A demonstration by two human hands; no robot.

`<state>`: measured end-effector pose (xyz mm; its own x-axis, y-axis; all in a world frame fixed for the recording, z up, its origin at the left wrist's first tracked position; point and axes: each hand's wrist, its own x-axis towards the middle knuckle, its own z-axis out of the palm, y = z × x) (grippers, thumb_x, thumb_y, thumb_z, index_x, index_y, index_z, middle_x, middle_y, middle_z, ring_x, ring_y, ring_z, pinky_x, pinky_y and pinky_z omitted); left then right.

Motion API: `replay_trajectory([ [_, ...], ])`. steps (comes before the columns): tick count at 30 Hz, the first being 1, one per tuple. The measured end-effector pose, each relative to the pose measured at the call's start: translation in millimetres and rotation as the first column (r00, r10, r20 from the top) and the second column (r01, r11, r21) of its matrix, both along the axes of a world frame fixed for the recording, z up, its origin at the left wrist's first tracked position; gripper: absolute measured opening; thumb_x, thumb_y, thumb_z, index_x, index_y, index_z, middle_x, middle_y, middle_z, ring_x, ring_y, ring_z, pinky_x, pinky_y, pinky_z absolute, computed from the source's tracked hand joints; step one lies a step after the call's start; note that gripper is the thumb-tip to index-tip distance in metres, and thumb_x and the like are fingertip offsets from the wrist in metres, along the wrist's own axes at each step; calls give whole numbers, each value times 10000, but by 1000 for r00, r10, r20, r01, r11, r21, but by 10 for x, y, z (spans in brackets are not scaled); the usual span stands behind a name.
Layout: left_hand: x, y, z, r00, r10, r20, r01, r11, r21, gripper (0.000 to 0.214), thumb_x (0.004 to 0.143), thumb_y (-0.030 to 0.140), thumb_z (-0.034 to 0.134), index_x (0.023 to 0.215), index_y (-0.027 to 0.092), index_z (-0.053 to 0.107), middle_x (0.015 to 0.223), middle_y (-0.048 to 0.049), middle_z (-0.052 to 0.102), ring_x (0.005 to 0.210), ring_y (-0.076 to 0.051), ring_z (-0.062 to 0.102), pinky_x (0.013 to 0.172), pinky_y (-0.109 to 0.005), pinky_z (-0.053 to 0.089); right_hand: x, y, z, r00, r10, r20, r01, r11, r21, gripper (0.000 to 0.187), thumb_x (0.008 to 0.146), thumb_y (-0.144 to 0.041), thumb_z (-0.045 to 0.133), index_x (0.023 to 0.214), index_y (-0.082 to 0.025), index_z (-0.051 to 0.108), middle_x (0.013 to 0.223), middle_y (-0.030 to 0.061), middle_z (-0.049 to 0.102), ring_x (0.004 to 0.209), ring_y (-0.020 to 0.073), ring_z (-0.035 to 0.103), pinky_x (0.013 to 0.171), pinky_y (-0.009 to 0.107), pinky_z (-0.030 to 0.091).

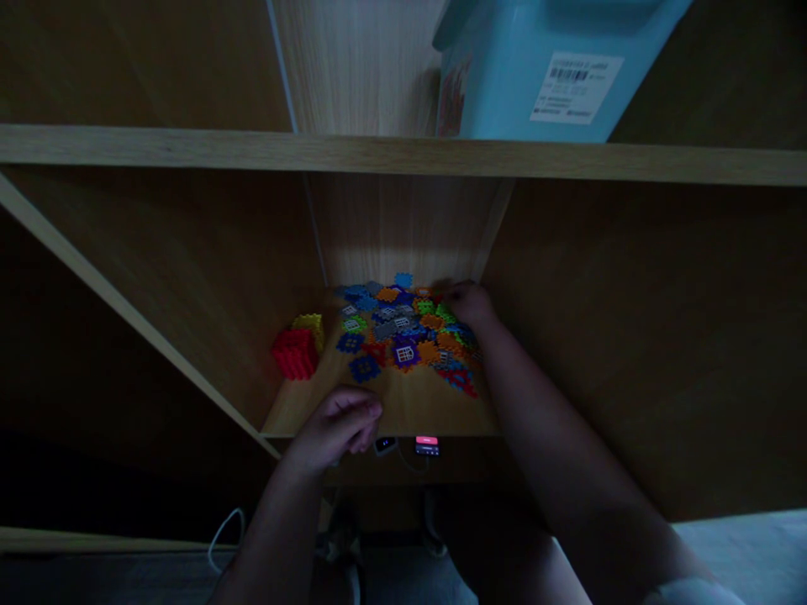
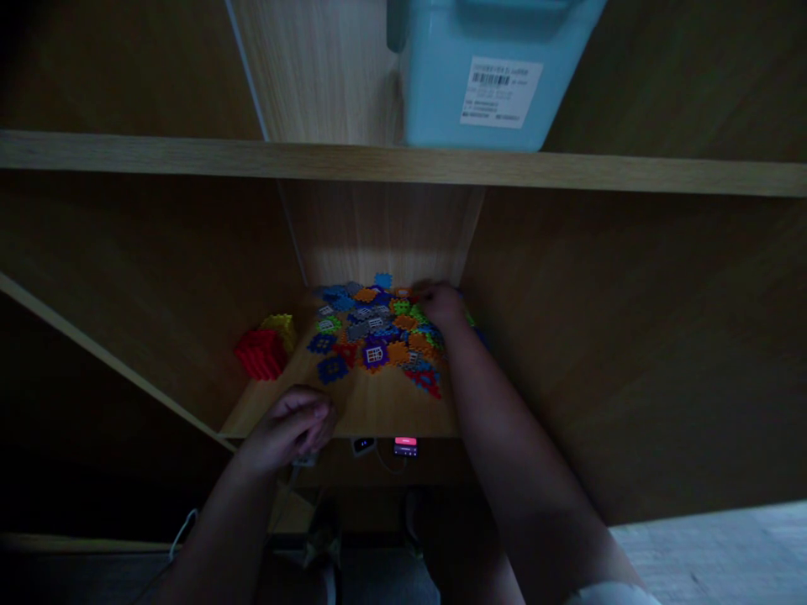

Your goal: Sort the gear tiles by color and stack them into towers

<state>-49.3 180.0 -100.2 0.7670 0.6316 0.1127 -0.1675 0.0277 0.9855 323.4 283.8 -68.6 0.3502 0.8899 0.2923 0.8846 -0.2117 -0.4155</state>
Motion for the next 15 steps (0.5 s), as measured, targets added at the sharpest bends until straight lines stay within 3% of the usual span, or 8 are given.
replay_trajectory([
  [8,3,-13,-7,1000,8,20,-8,1000,-20,619,975,602,687,547,191,512,448,35,418,450,-106,399,505,-270,290,-17,-19,45,975,-33,-218,97,952,290,335,990,-273,549,1179,-170,806,1279,99,782,1137,216,739,1030,306,547],
  [11,41,-19,11,999,40,8,-40,998,-46,606,963,607,698,563,188,519,461,36,445,442,-96,380,496,-261,283,-48,-52,72,951,43,-305,81,921,380,357,984,-303,546,1198,-158,792,1222,116,798,1069,232,763,956,320,582],
  [15,131,-30,52,989,143,38,-139,986,-96,587,916,610,749,574,189,525,450,46,443,427,-89,387,482,-242,300,-111,-100,130,925,175,-338,32,849,527,273,919,-293,600,1054,-161,797,1097,113,814,950,231,776,886,340,605],
])
